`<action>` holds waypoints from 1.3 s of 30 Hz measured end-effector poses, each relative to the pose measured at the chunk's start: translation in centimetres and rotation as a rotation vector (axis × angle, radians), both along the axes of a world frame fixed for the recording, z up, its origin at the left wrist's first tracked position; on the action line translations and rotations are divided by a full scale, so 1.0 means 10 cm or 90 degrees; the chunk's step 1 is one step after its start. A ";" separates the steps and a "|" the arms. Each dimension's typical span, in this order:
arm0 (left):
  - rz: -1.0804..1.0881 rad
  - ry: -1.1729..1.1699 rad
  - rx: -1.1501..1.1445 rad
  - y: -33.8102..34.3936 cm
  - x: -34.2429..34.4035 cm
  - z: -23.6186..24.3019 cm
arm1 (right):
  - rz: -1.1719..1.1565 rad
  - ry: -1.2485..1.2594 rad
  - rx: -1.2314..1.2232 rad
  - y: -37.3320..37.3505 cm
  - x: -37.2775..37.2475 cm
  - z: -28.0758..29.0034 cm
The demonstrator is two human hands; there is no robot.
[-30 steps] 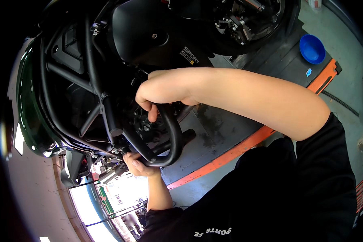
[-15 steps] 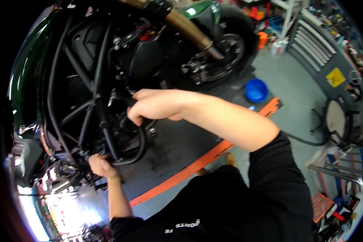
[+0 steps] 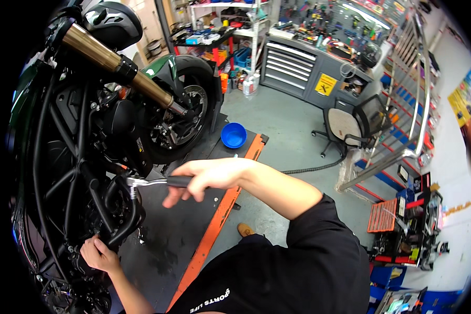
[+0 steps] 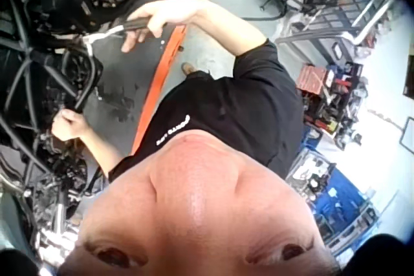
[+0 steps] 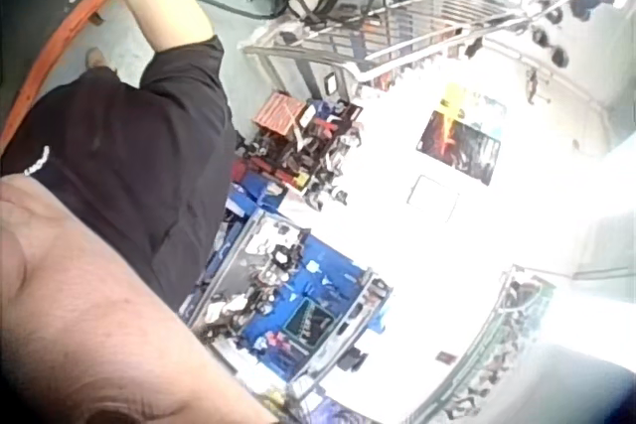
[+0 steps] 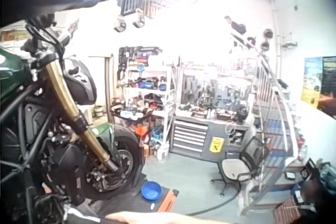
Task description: The person selects a socket wrench from a tool drawer and walks to a green motorcycle. They use the wrench to tighten bolts on the motorcycle's engine area, specifically around the crash bars and frame, repeatedly adjusting the tool and applying torque.
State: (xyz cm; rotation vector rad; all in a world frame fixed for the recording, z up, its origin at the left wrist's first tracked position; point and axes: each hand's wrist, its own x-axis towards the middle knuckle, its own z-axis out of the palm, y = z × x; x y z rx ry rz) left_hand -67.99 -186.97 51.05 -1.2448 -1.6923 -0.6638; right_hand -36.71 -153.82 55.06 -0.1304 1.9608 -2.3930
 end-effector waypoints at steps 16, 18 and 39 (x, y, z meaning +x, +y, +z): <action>-0.714 -0.837 -0.529 1.15 2.67 -1.04 | -0.318 -0.158 -0.203 -1.79 2.35 -1.55; -0.728 -0.842 -0.619 1.32 3.04 -1.17 | -0.373 -0.181 -0.118 -1.77 2.74 -1.70; -0.895 -0.648 -0.818 3.92 5.85 -1.72 | -0.704 -0.233 -0.371 0.23 5.36 -2.35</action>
